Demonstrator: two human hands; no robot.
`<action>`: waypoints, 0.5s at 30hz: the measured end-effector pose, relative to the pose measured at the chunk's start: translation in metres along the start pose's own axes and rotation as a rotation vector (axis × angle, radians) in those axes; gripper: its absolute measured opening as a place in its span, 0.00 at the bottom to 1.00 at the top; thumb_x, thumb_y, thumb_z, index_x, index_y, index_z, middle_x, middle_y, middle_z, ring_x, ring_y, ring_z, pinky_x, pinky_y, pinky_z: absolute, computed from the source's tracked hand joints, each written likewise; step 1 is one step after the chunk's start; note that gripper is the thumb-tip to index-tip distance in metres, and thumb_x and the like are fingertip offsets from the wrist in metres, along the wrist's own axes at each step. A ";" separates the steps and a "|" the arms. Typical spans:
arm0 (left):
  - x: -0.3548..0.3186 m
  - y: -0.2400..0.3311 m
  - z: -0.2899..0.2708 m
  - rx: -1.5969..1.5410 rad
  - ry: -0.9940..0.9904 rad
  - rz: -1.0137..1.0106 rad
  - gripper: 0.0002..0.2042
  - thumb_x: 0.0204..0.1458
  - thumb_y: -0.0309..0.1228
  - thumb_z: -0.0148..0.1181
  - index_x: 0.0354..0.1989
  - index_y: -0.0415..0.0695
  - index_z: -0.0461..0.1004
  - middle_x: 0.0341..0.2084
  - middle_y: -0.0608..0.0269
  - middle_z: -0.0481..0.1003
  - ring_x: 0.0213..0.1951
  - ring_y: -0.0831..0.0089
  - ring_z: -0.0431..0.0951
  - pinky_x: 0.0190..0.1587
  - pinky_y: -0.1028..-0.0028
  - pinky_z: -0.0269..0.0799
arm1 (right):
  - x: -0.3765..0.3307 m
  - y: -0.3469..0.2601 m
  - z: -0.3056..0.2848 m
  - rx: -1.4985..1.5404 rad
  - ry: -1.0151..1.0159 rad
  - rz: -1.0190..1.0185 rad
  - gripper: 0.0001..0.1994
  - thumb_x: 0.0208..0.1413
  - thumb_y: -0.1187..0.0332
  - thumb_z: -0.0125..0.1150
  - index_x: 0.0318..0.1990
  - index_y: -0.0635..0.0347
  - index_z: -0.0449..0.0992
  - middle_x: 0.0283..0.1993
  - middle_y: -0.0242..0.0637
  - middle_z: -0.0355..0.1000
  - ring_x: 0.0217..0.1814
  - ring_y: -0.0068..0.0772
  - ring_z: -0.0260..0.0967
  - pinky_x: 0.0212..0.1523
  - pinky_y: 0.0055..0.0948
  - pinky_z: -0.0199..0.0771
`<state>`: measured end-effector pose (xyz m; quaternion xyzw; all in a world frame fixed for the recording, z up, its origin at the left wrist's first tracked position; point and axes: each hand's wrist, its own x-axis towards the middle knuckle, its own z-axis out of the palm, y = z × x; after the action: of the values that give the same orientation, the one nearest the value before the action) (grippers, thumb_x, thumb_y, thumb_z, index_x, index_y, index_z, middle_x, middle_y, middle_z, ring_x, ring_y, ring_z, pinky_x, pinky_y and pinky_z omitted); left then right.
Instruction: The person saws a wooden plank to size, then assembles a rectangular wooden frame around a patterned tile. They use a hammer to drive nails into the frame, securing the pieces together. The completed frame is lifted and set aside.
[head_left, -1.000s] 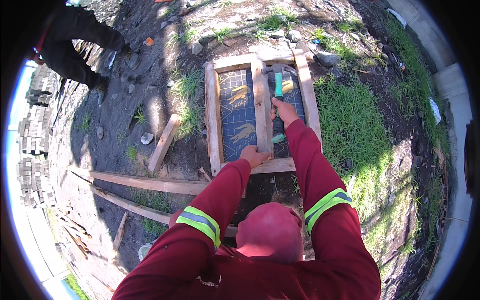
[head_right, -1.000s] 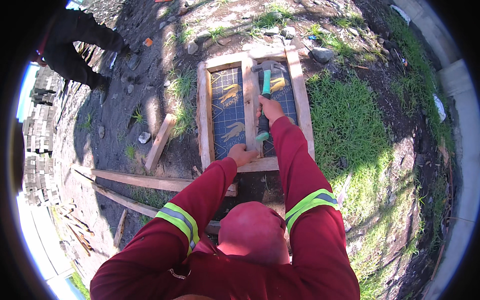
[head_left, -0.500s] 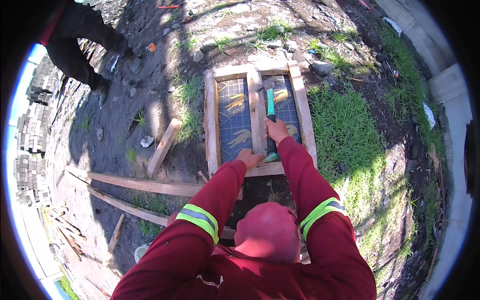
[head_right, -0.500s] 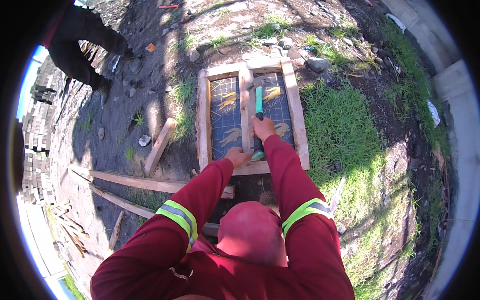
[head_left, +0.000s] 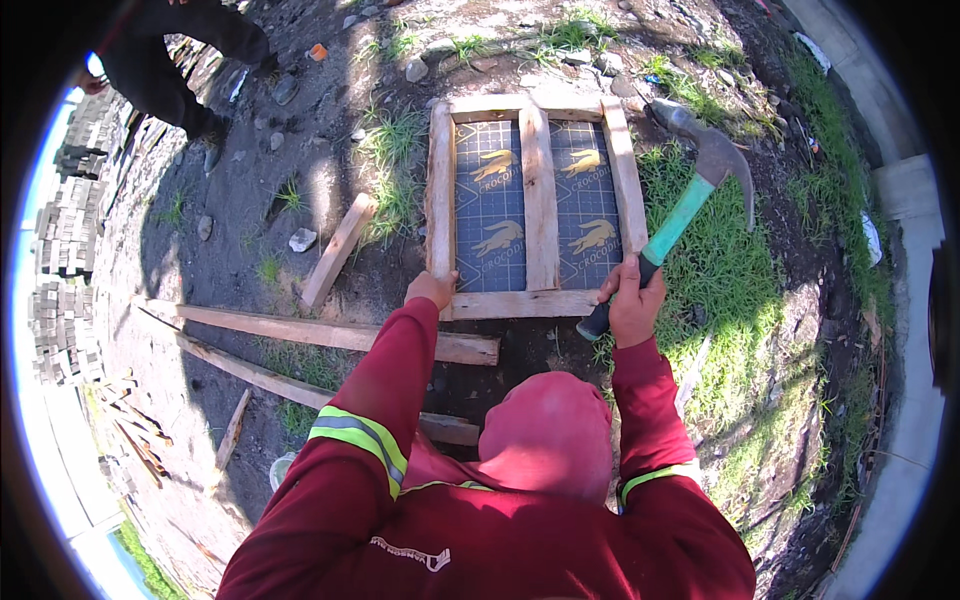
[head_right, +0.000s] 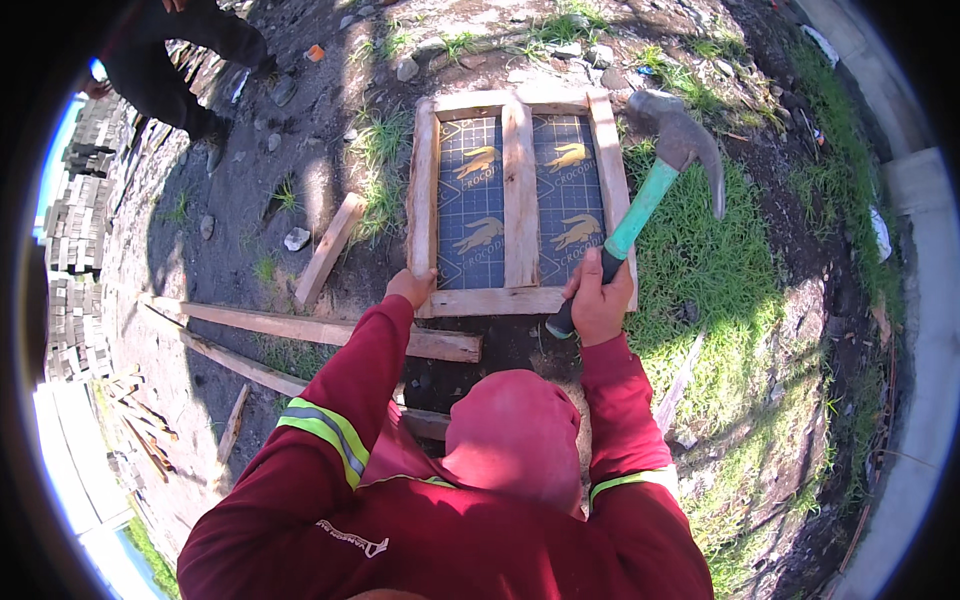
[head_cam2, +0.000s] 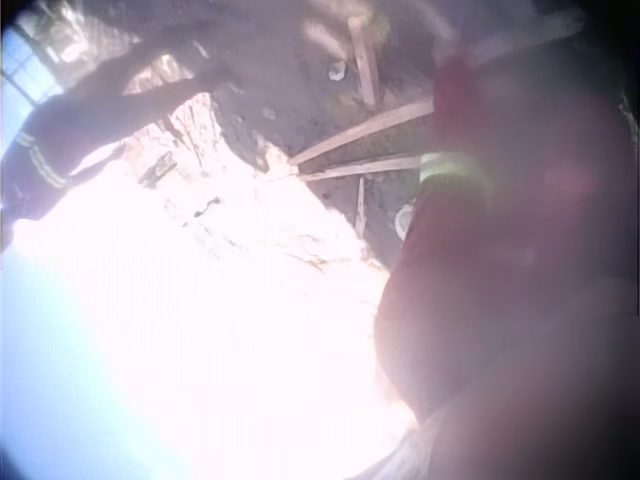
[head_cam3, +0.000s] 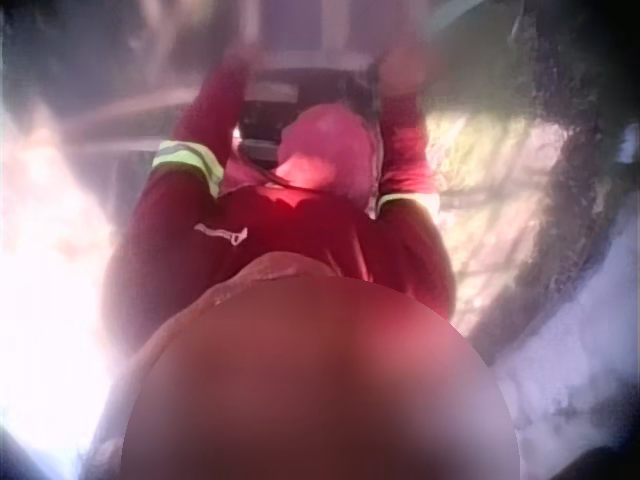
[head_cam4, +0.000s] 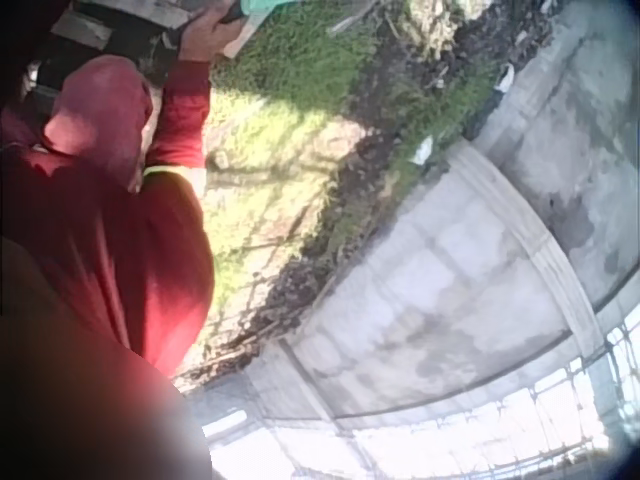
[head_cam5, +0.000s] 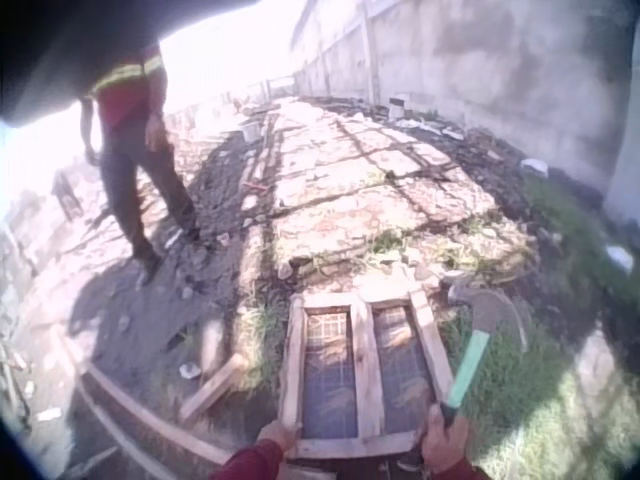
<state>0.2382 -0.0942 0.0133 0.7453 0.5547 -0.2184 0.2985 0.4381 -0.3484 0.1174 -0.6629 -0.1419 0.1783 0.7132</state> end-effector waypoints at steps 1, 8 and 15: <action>0.001 0.000 0.005 -0.005 0.021 -0.008 0.40 0.53 0.62 0.48 0.51 0.28 0.67 0.43 0.31 0.73 0.50 0.40 0.73 0.54 0.56 0.68 | -0.015 0.017 0.002 -0.015 -0.014 -0.001 0.13 0.62 0.61 0.53 0.34 0.63 0.67 0.20 0.35 0.68 0.15 0.26 0.65 0.19 0.27 0.67; -0.013 -0.005 0.030 0.100 0.252 -0.007 0.38 0.56 0.61 0.43 0.52 0.30 0.66 0.45 0.29 0.72 0.52 0.40 0.72 0.55 0.55 0.66 | -0.056 0.102 -0.002 -0.539 -0.245 0.354 0.13 0.57 0.61 0.58 0.33 0.64 0.70 0.19 0.44 0.71 0.19 0.38 0.73 0.24 0.37 0.72; 0.010 -0.020 0.022 0.018 0.019 0.075 0.38 0.56 0.60 0.44 0.51 0.27 0.68 0.47 0.28 0.71 0.53 0.40 0.71 0.55 0.55 0.65 | -0.029 -0.013 -0.006 -0.195 -0.128 0.337 0.11 0.63 0.63 0.54 0.35 0.62 0.68 0.17 0.29 0.63 0.14 0.19 0.62 0.16 0.22 0.63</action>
<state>0.2225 -0.0979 -0.0132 0.7704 0.5271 -0.2048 0.2944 0.4151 -0.3673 0.1310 -0.7307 -0.0904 0.3223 0.5950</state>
